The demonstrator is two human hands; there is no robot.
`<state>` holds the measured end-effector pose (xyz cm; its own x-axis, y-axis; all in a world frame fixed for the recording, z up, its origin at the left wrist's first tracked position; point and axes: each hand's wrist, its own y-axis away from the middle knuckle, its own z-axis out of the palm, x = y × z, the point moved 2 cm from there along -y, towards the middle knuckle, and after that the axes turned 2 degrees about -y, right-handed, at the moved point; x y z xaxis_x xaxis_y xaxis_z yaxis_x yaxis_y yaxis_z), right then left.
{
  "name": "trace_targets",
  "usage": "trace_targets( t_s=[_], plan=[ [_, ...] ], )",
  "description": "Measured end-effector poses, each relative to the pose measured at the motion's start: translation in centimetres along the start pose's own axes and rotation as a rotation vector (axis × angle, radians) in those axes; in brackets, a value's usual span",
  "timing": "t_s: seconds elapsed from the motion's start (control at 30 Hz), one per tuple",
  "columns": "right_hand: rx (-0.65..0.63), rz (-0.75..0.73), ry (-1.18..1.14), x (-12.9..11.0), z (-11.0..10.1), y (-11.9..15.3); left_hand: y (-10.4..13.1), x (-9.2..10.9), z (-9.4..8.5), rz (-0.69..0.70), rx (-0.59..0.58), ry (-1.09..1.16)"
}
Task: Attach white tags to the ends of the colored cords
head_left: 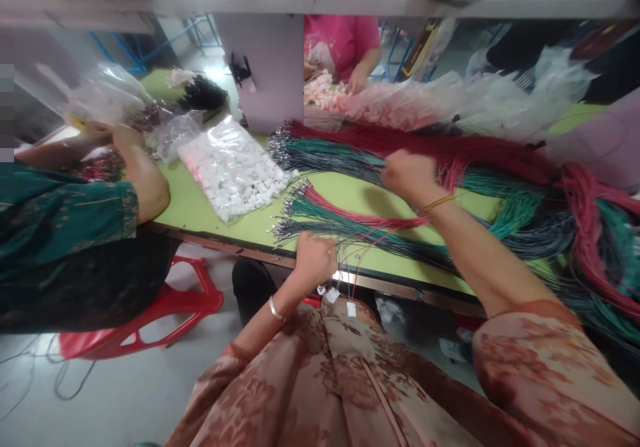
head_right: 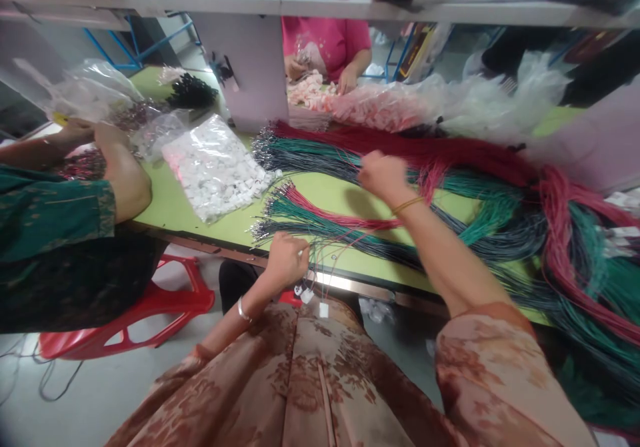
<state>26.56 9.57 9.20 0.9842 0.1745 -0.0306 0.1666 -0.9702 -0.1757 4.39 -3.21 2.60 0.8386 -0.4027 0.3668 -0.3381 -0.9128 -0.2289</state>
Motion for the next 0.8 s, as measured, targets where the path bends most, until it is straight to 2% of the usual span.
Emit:
trace_targets(
  t_s=[0.03, 0.07, 0.13, 0.33, 0.4, 0.5, 0.6, 0.7, 0.8],
  plan=[
    [0.093, 0.091, 0.016, 1.7, -0.6, -0.9, 0.6, 0.0, 0.1, -0.014, 0.002, 0.034],
    [0.143, 0.108, 0.005, 2.8, -0.8, -1.7, 1.1, -0.1, 0.3, -0.026, 0.018, 0.07],
    [0.156, 0.081, -0.02, 3.5, -0.1, -2.7, 1.9, -0.2, 0.5, -0.034, 0.05, 0.12],
    [0.006, -0.065, 0.076, -1.0, 5.9, -2.0, 3.8, 0.1, 0.3, 0.012, 0.003, 0.057],
    [-0.022, -0.111, 0.083, -1.9, 7.2, -1.6, 5.0, 0.5, 0.1, 0.036, -0.017, 0.036],
    [-0.061, -0.129, 0.054, -2.7, 7.2, -1.0, 6.8, 1.1, -0.2, 0.07, -0.052, 0.008],
    [-0.068, -0.173, -0.022, -4.9, 5.5, 0.2, 8.1, 1.4, -0.6, 0.097, -0.056, 0.015],
    [-0.117, -0.435, -0.305, -9.4, 4.0, 2.6, 8.0, 0.1, -1.6, 0.063, 0.081, 0.135],
    [-0.251, -0.7, -0.524, -14.2, 4.0, 5.6, 5.8, -4.1, -3.4, -0.105, 0.339, 0.224]
  ],
)
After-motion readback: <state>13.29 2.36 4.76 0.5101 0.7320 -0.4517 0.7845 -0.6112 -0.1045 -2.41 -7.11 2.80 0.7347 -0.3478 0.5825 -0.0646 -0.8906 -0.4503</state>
